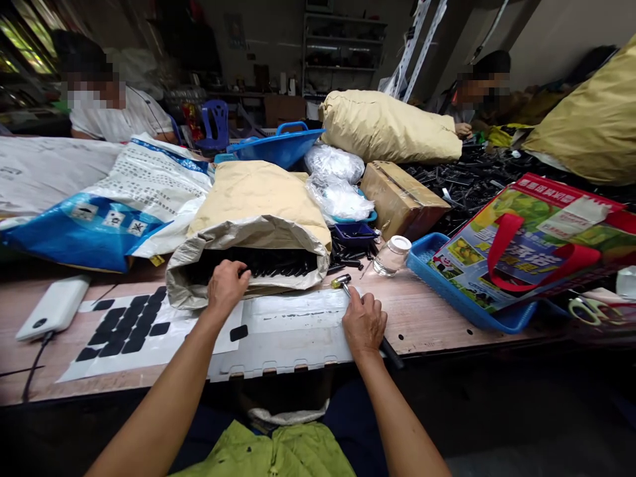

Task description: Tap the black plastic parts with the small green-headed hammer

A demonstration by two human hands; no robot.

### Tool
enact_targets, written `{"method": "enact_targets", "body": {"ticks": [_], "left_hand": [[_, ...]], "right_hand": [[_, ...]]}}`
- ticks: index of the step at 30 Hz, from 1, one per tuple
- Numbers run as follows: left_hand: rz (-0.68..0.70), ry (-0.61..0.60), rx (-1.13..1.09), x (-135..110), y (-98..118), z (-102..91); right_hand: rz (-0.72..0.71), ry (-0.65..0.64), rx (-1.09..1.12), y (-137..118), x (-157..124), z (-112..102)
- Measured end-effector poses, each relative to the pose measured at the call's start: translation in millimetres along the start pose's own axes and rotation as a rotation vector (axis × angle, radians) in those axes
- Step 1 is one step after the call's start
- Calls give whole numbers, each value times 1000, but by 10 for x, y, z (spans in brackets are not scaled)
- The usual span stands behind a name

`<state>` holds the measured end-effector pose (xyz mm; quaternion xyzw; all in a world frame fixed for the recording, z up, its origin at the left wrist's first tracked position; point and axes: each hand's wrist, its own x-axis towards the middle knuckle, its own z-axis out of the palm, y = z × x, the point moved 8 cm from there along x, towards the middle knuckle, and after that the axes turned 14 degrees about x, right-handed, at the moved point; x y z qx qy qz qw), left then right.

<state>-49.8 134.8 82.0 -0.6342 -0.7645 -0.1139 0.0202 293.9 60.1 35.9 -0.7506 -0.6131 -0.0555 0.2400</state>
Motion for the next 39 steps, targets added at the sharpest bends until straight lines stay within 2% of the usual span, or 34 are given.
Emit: {"method": "enact_targets", "body": {"ticks": [3, 6, 8, 10, 12, 13, 14, 16, 18, 20, 23, 29, 33, 36, 39], "left_hand": [[-74, -111, 141, 241, -190, 267], [-78, -164, 152, 252, -242, 366], [-70, -102, 141, 185, -230, 291], [-58, 45, 89, 53, -190, 128], [32, 192, -22, -155, -77, -24], [123, 218, -89, -278, 18, -53], [233, 207, -150, -407, 129, -45], [437, 107, -231, -664, 336, 62], [530, 0, -252, -850, 440, 220], [532, -58, -265, -929, 452, 355], [488, -88, -318, -914, 422, 469], [405, -152, -340, -828, 414, 554], [396, -183, -357, -828, 415, 547], [385, -189, -364, -824, 404, 542], [381, -189, -369, -817, 402, 547]], "right_hand": [[1, -3, 8, 3, -3, -1], [2, -4, 12, 10, -7, 3], [4, -6, 11, 13, -9, 8], [8, -5, 8, 13, -11, 12], [9, -4, 4, 8, -12, 13], [10, -3, 2, 5, -13, 12], [11, -3, 0, 3, -13, 11], [14, -9, -3, 0, -14, 10], [18, -15, -4, -1, -15, 9], [20, -16, -4, -2, -16, 6], [25, -13, -4, -6, -16, -5], [36, -23, 7, -12, -11, -9], [45, -41, 46, 17, 1, -11], [55, -28, 135, -7, 17, -101], [34, 26, 346, -170, 0, -302]]}}
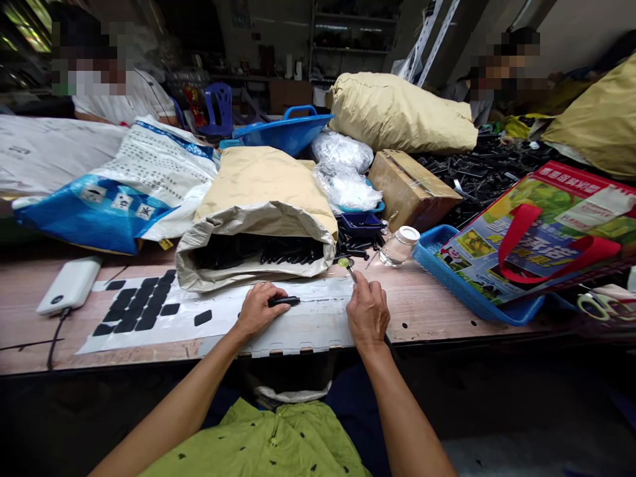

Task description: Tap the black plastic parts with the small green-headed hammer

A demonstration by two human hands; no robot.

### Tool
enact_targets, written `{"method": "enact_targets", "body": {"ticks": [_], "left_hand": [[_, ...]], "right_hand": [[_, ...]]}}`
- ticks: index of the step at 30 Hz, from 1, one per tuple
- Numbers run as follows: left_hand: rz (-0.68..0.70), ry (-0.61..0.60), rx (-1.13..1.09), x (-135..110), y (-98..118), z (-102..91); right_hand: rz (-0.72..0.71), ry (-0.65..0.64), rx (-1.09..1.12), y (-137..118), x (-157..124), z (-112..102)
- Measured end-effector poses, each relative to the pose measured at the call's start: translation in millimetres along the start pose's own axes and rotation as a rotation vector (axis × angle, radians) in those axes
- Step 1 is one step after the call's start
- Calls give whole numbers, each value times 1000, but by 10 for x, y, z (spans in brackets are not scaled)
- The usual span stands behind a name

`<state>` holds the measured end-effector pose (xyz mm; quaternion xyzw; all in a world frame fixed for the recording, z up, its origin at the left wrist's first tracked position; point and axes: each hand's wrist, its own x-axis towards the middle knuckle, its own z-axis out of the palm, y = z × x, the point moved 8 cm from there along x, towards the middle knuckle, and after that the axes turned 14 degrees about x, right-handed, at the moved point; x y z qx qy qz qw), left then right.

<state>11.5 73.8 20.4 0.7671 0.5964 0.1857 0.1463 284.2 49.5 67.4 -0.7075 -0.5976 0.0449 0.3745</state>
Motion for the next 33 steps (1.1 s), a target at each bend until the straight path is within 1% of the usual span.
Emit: {"method": "enact_targets", "body": {"ticks": [2, 4, 6, 9, 11, 13, 16, 20, 25, 30, 31, 33], "left_hand": [[-7, 3, -5, 3, -6, 1], [-14, 2, -16, 4, -9, 3], [-17, 3, -28, 1, -7, -1], [-21, 6, -38, -2, -6, -7], [-28, 4, -40, -2, -13, -2], [-29, 2, -43, -1, -20, 7], [-30, 5, -44, 2, -26, 17], [-45, 5, -46, 6, -28, 19], [-36, 11, -55, 8, -2, 1], [-37, 14, -54, 4, -8, 1], [-36, 14, -56, 4, -10, 3], [-33, 13, -57, 5, -14, 7]], "right_hand": [[-59, -30, 213, -236, -64, -31], [-108, -131, 404, -473, -184, 22], [-128, -235, 504, -648, -342, 118], [-147, -334, 501, -785, -566, 254], [-167, -339, 465, -830, -663, 287], [-199, -308, 435, -869, -722, 275], [-240, -292, 378, -900, -778, 279], [-220, -332, 332, -823, -792, 340], [-187, -265, 361, -710, -750, 244], [-150, -331, 383, -685, -778, 283], [-141, -325, 391, -660, -758, 275], [-120, -271, 395, -556, -665, 215]]}}
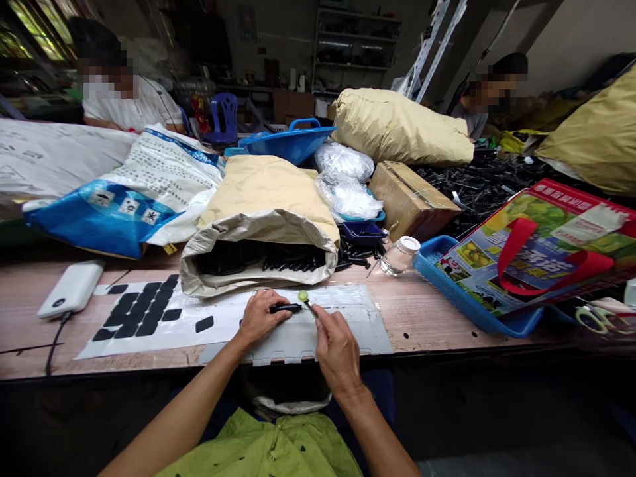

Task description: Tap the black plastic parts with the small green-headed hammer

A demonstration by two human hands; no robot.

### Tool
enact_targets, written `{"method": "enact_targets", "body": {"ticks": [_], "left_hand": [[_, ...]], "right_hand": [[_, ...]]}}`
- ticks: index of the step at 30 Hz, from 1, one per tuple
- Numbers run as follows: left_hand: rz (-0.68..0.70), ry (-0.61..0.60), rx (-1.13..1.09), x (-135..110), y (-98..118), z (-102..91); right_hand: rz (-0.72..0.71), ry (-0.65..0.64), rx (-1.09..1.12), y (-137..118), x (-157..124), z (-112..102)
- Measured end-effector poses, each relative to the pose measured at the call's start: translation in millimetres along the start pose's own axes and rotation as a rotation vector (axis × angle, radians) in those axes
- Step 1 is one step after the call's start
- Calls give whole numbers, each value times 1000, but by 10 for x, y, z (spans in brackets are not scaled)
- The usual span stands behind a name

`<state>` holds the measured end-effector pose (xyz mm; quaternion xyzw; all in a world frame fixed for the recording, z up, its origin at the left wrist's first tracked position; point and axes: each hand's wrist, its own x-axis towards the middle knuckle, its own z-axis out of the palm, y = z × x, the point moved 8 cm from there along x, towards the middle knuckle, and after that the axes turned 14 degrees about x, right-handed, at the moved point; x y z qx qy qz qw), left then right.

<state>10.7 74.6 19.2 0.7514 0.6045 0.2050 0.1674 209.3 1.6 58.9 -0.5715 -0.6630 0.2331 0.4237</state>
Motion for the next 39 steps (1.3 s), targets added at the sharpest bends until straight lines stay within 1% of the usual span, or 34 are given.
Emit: {"method": "enact_targets", "body": {"ticks": [2, 4, 6, 8, 11, 14, 16, 18, 19, 20, 21, 22, 23, 24, 25, 26, 27, 29, 30, 31, 32, 33, 35, 37, 38, 39], "left_hand": [[3, 1, 3, -1, -3, 3], [6, 5, 8, -5, -3, 3], [12, 11, 10, -13, 1, -2], [19, 18, 9, -22, 6, -6], [42, 17, 15, -17, 16, 0], [49, 5, 41, 10, 13, -4], [49, 8, 47, -3, 39, -56], [87, 32, 0, -101, 141, -159], [126, 32, -48, -195, 224, -207], [176, 15, -106, -320, 323, -237], [232, -30, -167, -473, 430, -232], [283, -99, -221, -646, 532, -186], [321, -181, -262, -828, 615, -101], [334, -269, -283, -1003, 663, 24], [308, -340, -286, -1151, 663, 172], [238, -399, -278, -1266, 610, 340], [134, -449, -267, -1350, 517, 514], [-60, -517, -224, -1448, 323, 807], [-122, -554, -181, -1469, 260, 908], [-145, -593, -125, -1472, 239, 965], [-131, -632, -63, -1458, 261, 975], [-93, -668, -7, -1429, 316, 939], [5, -733, 20, -1328, 476, 758], [74, -757, -97, -1134, 600, 465], [74, -751, -179, -994, 597, 300], [41, -691, -238, -805, 524, 114]], "right_hand": [[19, 82, -46, 147, 93, -195], [77, 159, -178, 365, 209, -419], [147, 182, -328, 598, 333, -587], [194, 186, -442, 780, 446, -679], [225, 196, -552, 909, 555, -674], [205, 233, -650, 882, 583, -604], [180, 239, -695, 844, 583, -563], [166, 229, -711, 831, 580, -543], [164, 228, -715, 832, 579, -543], [164, 228, -718, 836, 578, -547], [163, 230, -721, 841, 579, -551], [163, 232, -723, 846, 581, -553], [162, 235, -726, 850, 583, -554], [161, 236, -729, 853, 585, -553], [160, 237, -731, 855, 587, -550], [159, 236, -733, 855, 588, -546], [158, 234, -735, 855, 589, -542], [158, 233, -738, 854, 586, -539], [158, 231, -739, 853, 584, -539], [157, 229, -740, 853, 582, -539], [156, 228, -741, 853, 580, -540], [155, 227, -741, 853, 579, -542], [149, 230, -742, 851, 579, -544], [144, 233, -742, 852, 580, -545], [144, 233, -741, 854, 581, -544], [145, 231, -739, 857, 582, -543]]}}
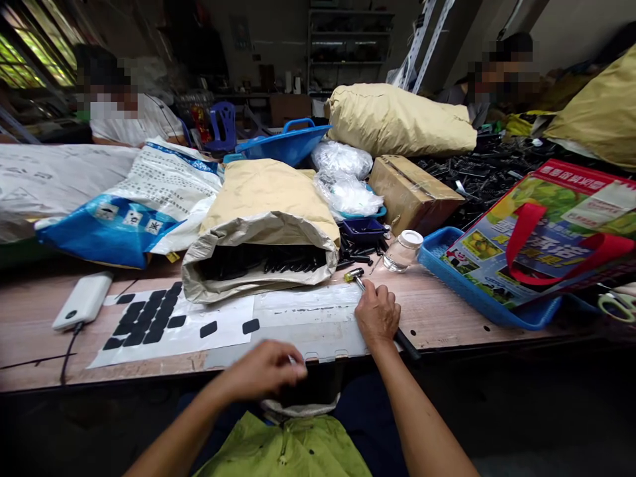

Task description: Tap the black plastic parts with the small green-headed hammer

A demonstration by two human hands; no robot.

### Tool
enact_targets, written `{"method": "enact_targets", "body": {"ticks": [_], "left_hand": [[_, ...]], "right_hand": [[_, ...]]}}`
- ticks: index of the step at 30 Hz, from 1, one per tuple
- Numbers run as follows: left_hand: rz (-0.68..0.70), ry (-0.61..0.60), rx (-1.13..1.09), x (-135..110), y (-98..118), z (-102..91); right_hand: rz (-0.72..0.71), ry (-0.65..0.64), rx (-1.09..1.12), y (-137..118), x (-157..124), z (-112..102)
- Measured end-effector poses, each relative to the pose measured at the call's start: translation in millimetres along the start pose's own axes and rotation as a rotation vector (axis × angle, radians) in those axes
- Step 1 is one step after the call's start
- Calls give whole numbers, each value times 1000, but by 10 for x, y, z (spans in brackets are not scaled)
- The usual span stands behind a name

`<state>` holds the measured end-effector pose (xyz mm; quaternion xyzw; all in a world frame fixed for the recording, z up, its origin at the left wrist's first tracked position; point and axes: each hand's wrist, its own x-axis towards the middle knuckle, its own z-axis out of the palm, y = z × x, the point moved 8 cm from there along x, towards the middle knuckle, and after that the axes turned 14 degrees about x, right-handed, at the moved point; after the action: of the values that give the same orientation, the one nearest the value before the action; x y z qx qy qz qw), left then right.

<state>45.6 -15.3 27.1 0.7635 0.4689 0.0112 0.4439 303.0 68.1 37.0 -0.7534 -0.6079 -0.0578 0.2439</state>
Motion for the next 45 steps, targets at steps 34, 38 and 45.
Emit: {"method": "enact_targets", "body": {"ticks": [34, 38, 45], "left_hand": [[125, 699, 322, 481, -350, -588], [82, 675, 294, 491, -358, -602], [54, 646, 288, 502, -357, -611]], "right_hand": [[92, -101, 92, 56, 36, -13], [142, -20, 308, 17, -37, -215], [-96, -146, 837, -673, -538, -337]]}}
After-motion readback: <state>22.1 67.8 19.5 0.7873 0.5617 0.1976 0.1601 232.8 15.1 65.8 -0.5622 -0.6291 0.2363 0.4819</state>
